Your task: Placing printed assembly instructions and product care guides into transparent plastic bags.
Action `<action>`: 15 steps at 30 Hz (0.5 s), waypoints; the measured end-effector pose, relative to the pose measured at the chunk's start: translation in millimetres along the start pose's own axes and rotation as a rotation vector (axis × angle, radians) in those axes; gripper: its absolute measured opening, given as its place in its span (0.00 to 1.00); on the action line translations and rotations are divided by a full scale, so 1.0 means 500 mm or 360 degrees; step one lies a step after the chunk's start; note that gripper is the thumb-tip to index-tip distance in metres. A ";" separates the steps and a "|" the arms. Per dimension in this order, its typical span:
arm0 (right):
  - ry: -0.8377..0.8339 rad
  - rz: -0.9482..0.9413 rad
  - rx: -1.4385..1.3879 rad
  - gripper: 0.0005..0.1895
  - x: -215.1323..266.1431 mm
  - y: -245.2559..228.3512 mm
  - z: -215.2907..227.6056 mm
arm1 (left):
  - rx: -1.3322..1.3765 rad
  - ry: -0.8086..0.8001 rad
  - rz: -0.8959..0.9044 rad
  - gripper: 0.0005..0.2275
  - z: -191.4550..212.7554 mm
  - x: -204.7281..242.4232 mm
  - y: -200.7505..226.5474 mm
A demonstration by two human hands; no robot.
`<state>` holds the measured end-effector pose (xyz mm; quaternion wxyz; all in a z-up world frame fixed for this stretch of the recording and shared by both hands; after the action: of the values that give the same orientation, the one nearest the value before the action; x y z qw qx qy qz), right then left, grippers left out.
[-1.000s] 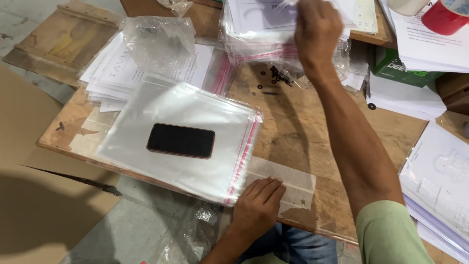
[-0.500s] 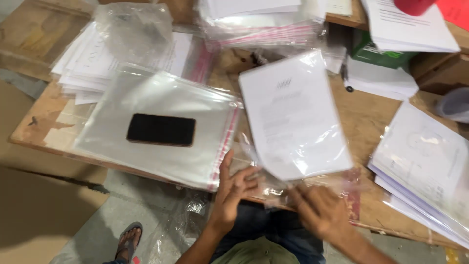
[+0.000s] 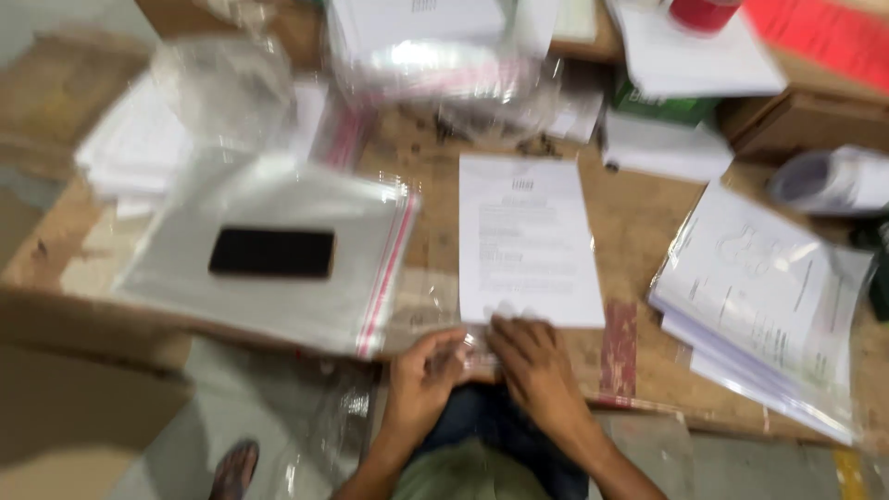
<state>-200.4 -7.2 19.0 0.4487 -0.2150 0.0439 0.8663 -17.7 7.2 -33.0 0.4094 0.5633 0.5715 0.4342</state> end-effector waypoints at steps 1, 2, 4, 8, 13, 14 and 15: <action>0.0021 -0.0016 0.0013 0.27 -0.002 -0.005 0.007 | 0.0230 0.0012 0.0123 0.13 -0.005 0.004 0.003; 0.0041 -0.0032 0.0027 0.27 -0.006 -0.010 0.015 | 0.0462 0.0033 0.0243 0.11 -0.010 0.007 0.008; 0.0052 -0.0051 0.0106 0.28 0.000 -0.005 0.010 | 0.0432 0.0062 0.0262 0.11 -0.007 0.015 0.002; -0.0017 -0.0014 0.0294 0.28 -0.003 -0.003 0.029 | 0.0525 0.0025 0.0302 0.12 0.001 0.031 -0.014; 0.0013 0.0122 0.0382 0.26 -0.008 0.014 0.030 | 0.0566 0.0019 0.0312 0.12 -0.011 0.040 -0.016; 0.0022 0.0097 0.0416 0.25 -0.010 0.015 0.029 | 0.0597 -0.0024 0.0276 0.12 -0.012 0.041 -0.020; 0.0027 0.0121 0.0401 0.25 -0.015 0.014 0.029 | 0.0594 0.0000 0.0262 0.12 -0.013 0.039 -0.014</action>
<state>-207.0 -12.9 34.5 0.4386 -0.1624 0.1642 0.8685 -26.3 26.3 -37.7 0.2610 0.6741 0.5941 0.3529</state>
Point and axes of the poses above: each hand's wrist, its own x-axis away from the middle knuckle, its own z-axis out of the back of the hand, y = z × x, the point moved 3 cm from there along -x, towards the middle knuckle, and after that the axes turned 15 degrees about x, right-handed, at the moved point
